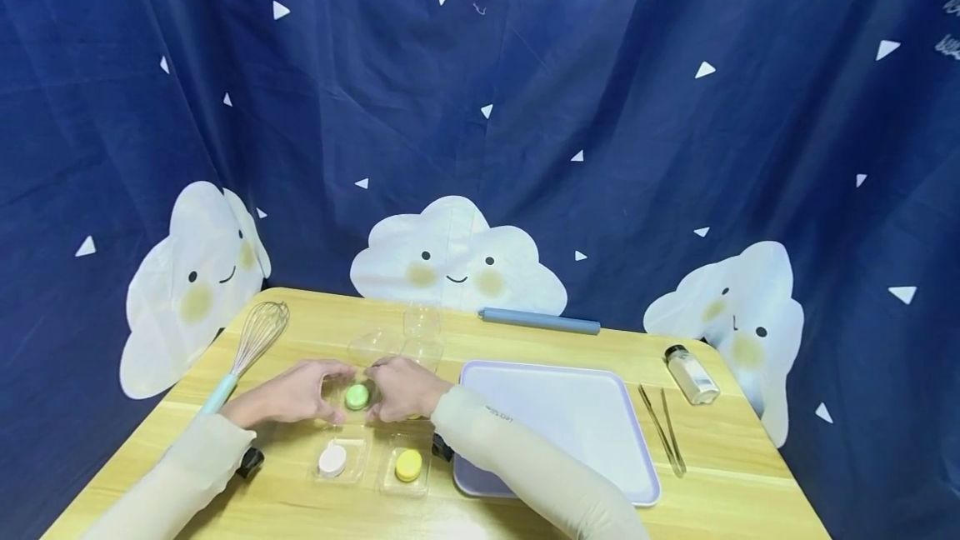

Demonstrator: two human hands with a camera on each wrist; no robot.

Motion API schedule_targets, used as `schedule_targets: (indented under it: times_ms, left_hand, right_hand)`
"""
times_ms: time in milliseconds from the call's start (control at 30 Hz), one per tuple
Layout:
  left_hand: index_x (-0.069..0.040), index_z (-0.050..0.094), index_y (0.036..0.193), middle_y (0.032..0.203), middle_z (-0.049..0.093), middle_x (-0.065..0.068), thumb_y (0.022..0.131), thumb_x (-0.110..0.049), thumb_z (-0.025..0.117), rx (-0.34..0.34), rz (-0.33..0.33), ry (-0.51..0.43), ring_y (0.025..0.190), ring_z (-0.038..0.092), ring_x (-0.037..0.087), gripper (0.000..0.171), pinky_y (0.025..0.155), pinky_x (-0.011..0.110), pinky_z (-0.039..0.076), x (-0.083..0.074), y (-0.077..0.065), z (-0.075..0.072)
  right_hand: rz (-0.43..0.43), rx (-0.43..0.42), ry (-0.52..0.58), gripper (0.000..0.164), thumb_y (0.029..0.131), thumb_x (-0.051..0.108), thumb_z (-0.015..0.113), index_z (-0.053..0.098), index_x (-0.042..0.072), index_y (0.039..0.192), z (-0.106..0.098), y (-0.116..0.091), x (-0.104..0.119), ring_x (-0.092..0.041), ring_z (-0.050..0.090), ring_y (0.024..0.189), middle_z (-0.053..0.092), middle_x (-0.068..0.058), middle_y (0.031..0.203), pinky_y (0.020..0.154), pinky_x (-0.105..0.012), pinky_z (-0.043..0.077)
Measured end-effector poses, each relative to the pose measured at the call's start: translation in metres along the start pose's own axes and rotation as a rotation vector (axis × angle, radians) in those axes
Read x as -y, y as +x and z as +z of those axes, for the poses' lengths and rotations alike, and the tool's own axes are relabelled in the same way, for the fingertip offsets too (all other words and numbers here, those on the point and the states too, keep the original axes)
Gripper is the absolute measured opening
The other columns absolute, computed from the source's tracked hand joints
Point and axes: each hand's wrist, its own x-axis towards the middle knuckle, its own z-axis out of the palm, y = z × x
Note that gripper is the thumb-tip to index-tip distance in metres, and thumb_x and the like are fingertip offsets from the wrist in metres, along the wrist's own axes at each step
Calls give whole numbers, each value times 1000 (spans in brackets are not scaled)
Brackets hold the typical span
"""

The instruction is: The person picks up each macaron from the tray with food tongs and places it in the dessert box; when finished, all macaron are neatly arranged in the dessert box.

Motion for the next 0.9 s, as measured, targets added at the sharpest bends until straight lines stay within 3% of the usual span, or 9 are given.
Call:
schedule_targets:
  times_ms: [367,900]
  left_hand:
    - [-3,58,140,139,64,15,65,-24,92,23,8,8,135,54,40,84,116,61,39,4,1,0]
    - [-1,57,139,140,63,18,66,-29,93,48,37,29,134,54,44,87,114,65,39,-2,4,-6]
  right_hand:
    - [-12,-13,-50,69,81,44,83,63,8,137,5,0,0,-17,65,125,69,-5,134,110,-23,50]
    - [74,28,4,75,79,42,85,58,11,142,2,-1,0,-21,60,132,63,-6,142,114,-30,48]
